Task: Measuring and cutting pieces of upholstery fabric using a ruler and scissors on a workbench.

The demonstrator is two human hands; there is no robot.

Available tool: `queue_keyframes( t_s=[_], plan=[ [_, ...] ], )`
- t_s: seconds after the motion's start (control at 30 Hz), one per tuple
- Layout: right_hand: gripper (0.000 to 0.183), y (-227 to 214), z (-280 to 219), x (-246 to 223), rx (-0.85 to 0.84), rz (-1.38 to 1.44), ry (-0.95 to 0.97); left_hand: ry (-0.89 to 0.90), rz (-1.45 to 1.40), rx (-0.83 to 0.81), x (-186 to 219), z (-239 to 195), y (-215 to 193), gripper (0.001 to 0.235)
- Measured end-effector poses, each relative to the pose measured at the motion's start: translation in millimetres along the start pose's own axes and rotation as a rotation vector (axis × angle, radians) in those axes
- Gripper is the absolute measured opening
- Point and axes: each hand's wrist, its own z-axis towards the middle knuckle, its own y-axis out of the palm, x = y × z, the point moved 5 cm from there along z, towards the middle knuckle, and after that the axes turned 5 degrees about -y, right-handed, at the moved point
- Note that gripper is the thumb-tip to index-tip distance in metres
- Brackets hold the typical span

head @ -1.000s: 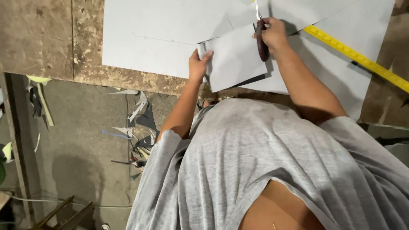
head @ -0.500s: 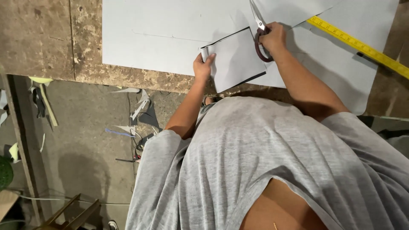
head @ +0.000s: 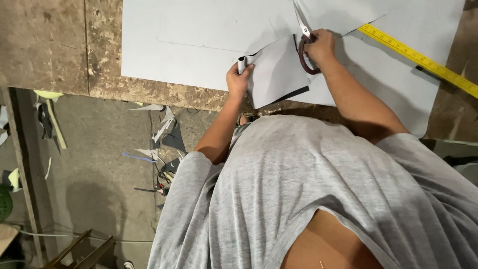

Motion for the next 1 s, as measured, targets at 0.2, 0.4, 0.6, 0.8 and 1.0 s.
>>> queue_keyframes(
  t_s=[0.2, 0.4, 0.6, 0.8, 1.0],
  plan=[
    [0.044, 10, 19, 7, -0.079, 0.307, -0.093, 0.041, -0.115, -0.006, 11, 0, 4, 0.03],
    [0.046, 11, 17, 2, -0.117, 0.281, -0.081, 0.079, -0.191, 0.019, 19, -5, 0, 0.036],
    [0.046, 12, 18, -5, -0.16, 0.336, -0.13, 0.058, -0.245, 0.0, 28, -14, 0, 0.039],
    [0.042, 2, -8, -32, -0.131, 0.25, -0.117, -0.001, -0.299, 0.025, 48, -29, -5, 0.055],
    [0.039, -11, -20, -43, -0.124, 0.437, -0.141, -0.025, -0.082, -0.042, 67, -28, -6, 0.048]
  ],
)
